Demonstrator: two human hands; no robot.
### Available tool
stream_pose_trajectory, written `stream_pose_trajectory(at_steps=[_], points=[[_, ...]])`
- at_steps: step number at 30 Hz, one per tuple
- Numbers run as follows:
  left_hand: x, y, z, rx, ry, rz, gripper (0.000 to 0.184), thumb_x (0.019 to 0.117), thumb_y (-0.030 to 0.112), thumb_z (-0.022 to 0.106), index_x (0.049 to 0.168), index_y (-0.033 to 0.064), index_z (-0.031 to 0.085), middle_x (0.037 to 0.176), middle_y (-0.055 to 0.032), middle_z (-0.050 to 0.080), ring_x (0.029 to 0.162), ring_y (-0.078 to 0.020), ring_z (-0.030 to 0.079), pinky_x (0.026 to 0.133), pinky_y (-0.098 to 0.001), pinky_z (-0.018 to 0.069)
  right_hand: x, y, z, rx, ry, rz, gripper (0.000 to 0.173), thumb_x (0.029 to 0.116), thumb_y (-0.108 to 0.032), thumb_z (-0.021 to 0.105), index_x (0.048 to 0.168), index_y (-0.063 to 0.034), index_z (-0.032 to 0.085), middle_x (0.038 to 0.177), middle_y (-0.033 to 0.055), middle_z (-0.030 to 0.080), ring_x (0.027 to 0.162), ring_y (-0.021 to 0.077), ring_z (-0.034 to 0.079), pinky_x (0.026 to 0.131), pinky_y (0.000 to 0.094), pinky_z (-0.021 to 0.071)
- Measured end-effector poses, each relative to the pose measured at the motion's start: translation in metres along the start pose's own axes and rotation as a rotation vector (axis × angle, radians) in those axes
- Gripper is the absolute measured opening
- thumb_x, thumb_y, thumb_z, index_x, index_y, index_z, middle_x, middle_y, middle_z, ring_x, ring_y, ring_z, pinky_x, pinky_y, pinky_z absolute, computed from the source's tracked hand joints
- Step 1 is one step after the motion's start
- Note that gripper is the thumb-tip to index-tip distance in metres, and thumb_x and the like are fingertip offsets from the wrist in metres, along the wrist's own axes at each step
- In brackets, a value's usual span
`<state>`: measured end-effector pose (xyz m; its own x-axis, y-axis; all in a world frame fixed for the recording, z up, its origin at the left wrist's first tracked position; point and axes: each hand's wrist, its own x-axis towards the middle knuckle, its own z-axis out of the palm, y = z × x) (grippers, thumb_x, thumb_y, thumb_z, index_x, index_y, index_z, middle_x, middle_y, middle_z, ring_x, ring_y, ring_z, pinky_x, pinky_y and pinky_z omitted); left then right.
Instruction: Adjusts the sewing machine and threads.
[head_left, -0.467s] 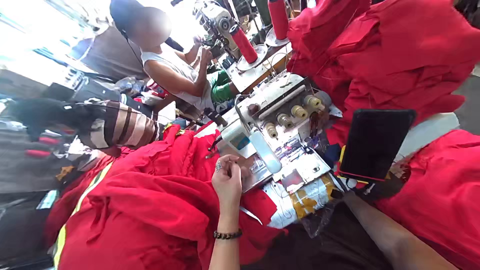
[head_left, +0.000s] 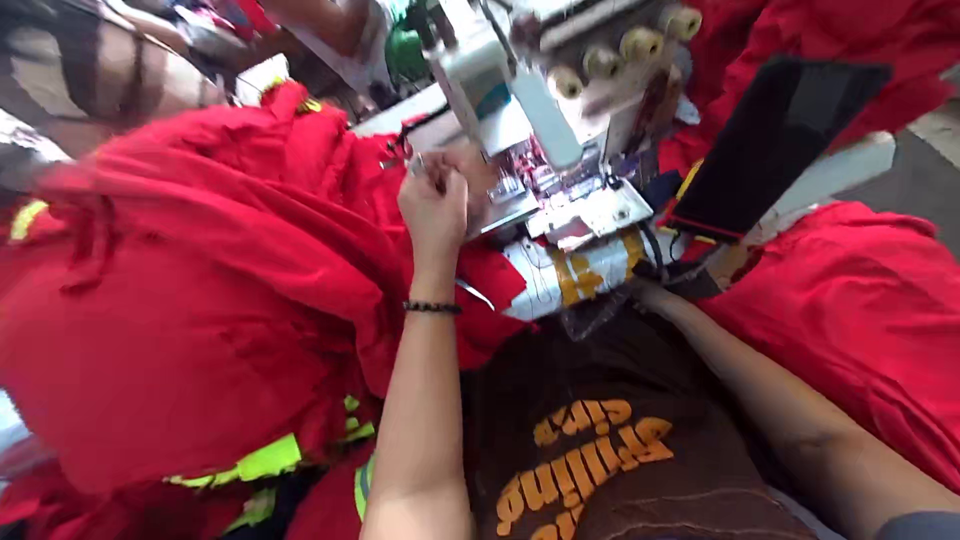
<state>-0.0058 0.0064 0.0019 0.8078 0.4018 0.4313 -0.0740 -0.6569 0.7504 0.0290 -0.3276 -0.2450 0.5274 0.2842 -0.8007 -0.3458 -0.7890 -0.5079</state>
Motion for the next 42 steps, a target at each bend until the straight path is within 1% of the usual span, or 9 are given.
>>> stream_pose_trajectory(at_steps=[4,10,15,17,19,23,27,33,42], points=[[0.003,-0.007,-0.002,-0.044,0.01,0.03,0.021,0.0951,0.007,0.054,0.111,-0.0011,0.065,0.082,0.0013,0.065,0.066,-0.001,0.055,0.062,-0.021,0.0461,-0.085,-0.008,-0.016,-0.567,-0.033,-0.145,0.038,0.1094,-0.016,0.042,0.136,0.0028,0.06,0.137,0.0311,0.058,0.133,0.0479,0.052,0.111,0.0648,0.0374],[0.006,-0.01,-0.002,-0.08,0.026,0.026,0.019,0.0939,0.008,0.056,0.108,0.001,0.066,0.076,0.003,0.062,0.064,-0.0014,0.053,0.064,-0.0218,0.0453,-0.215,-0.07,0.007,-0.405,0.262,-0.818,0.031,0.1051,-0.006,0.045,0.12,-0.0048,0.073,0.121,0.0151,0.071,0.115,0.0278,0.068,0.102,0.0465,0.0527],[0.004,-0.003,0.001,-0.036,0.023,0.001,0.022,0.0977,0.012,0.056,0.111,-0.0038,0.066,0.08,-0.0079,0.066,0.069,-0.0125,0.06,0.069,-0.0337,0.0517,-0.159,-0.109,0.066,-0.849,0.195,-0.557,0.028,0.1001,0.006,0.048,0.123,0.0131,0.061,0.129,0.0325,0.059,0.125,0.0477,0.057,0.106,0.0588,0.0458],[0.004,0.002,-0.007,0.024,0.006,-0.048,0.025,0.0989,0.016,0.056,0.112,-0.0026,0.067,0.083,-0.0119,0.068,0.074,-0.0199,0.064,0.073,-0.042,0.0543,-0.125,-0.114,0.081,-0.95,0.204,-0.549,0.024,0.1021,0.001,0.047,0.115,0.0127,0.064,0.119,0.0336,0.064,0.116,0.0508,0.062,0.097,0.0648,0.0492],[0.004,0.006,-0.006,0.065,-0.017,-0.087,0.025,0.0986,0.017,0.056,0.113,-0.0001,0.068,0.082,-0.0116,0.067,0.075,-0.0229,0.063,0.075,-0.0456,0.0526,-0.097,-0.104,0.083,-0.933,0.237,-0.596,0.033,0.107,-0.009,0.041,0.123,0.0095,0.065,0.126,0.0328,0.064,0.122,0.0516,0.06,0.098,0.0694,0.0469],[0.003,0.009,-0.004,0.114,-0.026,-0.088,0.025,0.0977,0.016,0.056,0.112,0.001,0.069,0.08,-0.0097,0.065,0.074,-0.0216,0.061,0.074,-0.0442,0.0509,-0.092,-0.113,0.075,-0.974,0.044,-0.487,0.039,0.1093,-0.014,0.04,0.14,0.0028,0.057,0.143,0.0311,0.054,0.135,0.0514,0.049,0.107,0.0721,0.0366],[0.007,0.003,-0.005,0.07,-0.062,-0.078,0.021,0.0966,0.015,0.057,0.11,0.0034,0.069,0.074,-0.0029,0.06,0.068,-0.0134,0.055,0.07,-0.0372,0.0474,-0.085,-0.108,0.064,-1.018,-0.112,-0.511,0.035,0.1055,-0.014,0.052,0.138,-0.0053,0.062,0.139,0.0302,0.057,0.133,0.0513,0.05,0.107,0.0727,0.0379],[0.018,-0.009,-0.033,-0.397,-0.363,-0.21,0.016,0.0989,0.006,0.055,0.113,0.0047,0.063,0.069,0.0043,0.057,0.05,-0.0022,0.047,0.048,-0.0182,0.0417,-0.105,-0.095,0.057,-1.04,-0.146,-0.461,0.039,0.1042,-0.008,0.052,0.143,-0.0057,0.057,0.149,0.0298,0.047,0.135,0.0535,0.046,0.105,0.0707,0.0406],[0.014,-0.005,-0.035,-0.374,-0.398,-0.179,0.014,0.1013,0.006,0.055,0.115,0.0025,0.059,0.071,0.0047,0.059,0.051,-0.0015,0.051,0.049,-0.0173,0.0453,-0.13,-0.091,0.029,-1.014,-0.148,-0.497,0.045,0.1045,-0.007,0.053,0.15,-0.0062,0.051,0.148,0.0261,0.051,0.137,0.0468,0.049,0.111,0.0644,0.0381]])
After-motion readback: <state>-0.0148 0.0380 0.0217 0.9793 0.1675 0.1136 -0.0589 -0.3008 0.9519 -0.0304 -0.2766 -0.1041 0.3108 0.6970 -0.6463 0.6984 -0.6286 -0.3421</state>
